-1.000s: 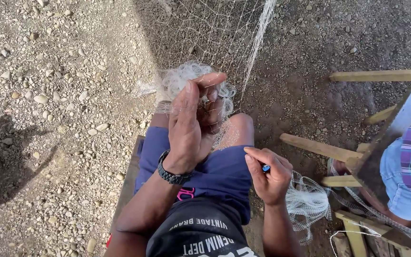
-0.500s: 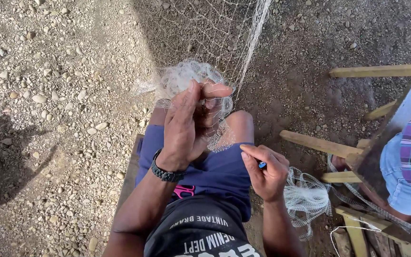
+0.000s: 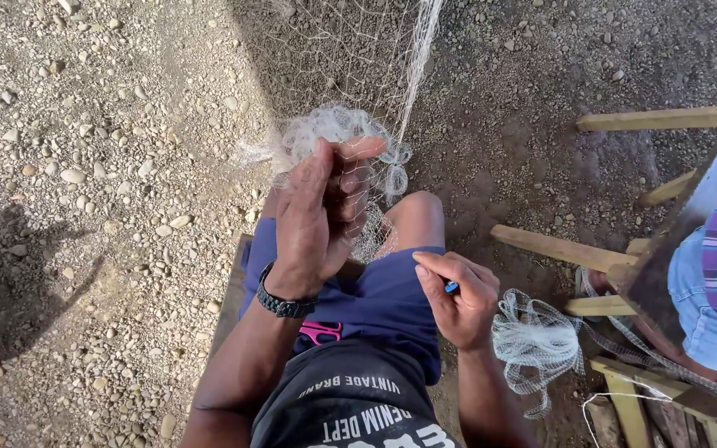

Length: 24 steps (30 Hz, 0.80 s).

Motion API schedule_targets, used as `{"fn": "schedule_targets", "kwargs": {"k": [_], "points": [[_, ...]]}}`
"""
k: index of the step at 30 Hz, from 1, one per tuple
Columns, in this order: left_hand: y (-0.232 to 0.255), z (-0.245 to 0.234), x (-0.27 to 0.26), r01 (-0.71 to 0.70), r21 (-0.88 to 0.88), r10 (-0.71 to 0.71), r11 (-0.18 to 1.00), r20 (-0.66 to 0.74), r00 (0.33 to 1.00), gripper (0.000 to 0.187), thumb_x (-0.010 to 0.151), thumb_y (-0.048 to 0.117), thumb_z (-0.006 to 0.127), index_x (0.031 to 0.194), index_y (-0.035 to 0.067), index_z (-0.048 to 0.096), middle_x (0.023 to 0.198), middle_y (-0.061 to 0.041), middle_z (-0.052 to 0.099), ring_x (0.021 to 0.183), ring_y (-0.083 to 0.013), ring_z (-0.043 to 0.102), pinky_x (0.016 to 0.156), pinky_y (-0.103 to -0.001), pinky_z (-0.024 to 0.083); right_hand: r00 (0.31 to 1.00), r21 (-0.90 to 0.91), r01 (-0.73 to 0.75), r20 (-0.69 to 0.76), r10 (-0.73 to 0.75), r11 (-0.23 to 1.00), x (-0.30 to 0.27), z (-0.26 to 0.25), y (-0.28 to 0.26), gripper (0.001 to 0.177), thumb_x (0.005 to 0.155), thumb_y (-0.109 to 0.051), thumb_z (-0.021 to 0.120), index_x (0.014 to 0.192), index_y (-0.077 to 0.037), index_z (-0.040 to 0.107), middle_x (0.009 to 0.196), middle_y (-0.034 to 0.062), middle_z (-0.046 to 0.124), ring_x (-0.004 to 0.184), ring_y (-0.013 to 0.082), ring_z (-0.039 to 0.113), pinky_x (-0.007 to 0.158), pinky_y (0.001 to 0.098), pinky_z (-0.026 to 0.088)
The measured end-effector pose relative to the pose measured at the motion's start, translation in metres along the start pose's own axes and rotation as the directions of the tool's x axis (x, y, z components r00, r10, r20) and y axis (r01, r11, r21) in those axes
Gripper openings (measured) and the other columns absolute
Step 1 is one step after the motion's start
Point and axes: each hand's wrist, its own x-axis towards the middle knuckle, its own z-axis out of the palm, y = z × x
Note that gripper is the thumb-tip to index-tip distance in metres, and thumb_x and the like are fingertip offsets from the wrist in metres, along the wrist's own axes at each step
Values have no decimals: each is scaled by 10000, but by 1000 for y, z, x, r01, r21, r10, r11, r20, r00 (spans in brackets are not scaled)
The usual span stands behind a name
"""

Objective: Repairing a white nylon fishing net by weaving and knotting using a blue plastic shuttle.

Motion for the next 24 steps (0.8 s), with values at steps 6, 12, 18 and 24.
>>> {"fn": "schedule_targets", "kwargs": {"k": [6, 12, 18, 24], "points": [[-7, -17, 2, 16, 6, -16, 1000, 47, 999, 573, 1077, 423, 495, 1136, -116, 680, 747, 25, 410, 565, -42, 490, 413, -146, 361, 999, -8, -49, 9, 49, 999, -3, 0, 1, 175, 941, 2, 679, 1080, 19, 784, 617, 126, 660, 445, 199, 607, 368, 279, 444], [-5, -22, 0, 73, -24, -71, 997, 76, 995, 610, 1061, 440, 505, 1103, -144, 675, 706, 34, 396, 525, -44, 512, 389, -178, 413, 1000, -21, -19, 3, 19, 1000, -4, 1, 2, 189, 936, -14, 687, 1095, 9, 786, 614, 136, 657, 450, 223, 626, 362, 276, 459], [4, -12, 3, 56, -9, -55, 998, 43, 998, 578, 1059, 429, 514, 1124, -123, 672, 704, 54, 385, 505, -31, 507, 367, -172, 413, 1000, -3, -16, 16, 16, 1000, 0, 2, 2, 175, 937, -5, 676, 1073, 9, 785, 592, 126, 634, 432, 205, 596, 357, 282, 443], [8, -10, 3, 60, 35, -61, 998, 37, 997, 576, 1051, 434, 515, 1131, -115, 671, 685, 78, 350, 487, -16, 471, 361, -149, 384, 1000, 20, 0, 19, -1, 1000, 4, 3, 0, 168, 932, 1, 686, 1065, 6, 790, 593, 127, 627, 419, 206, 576, 365, 286, 426]]}}
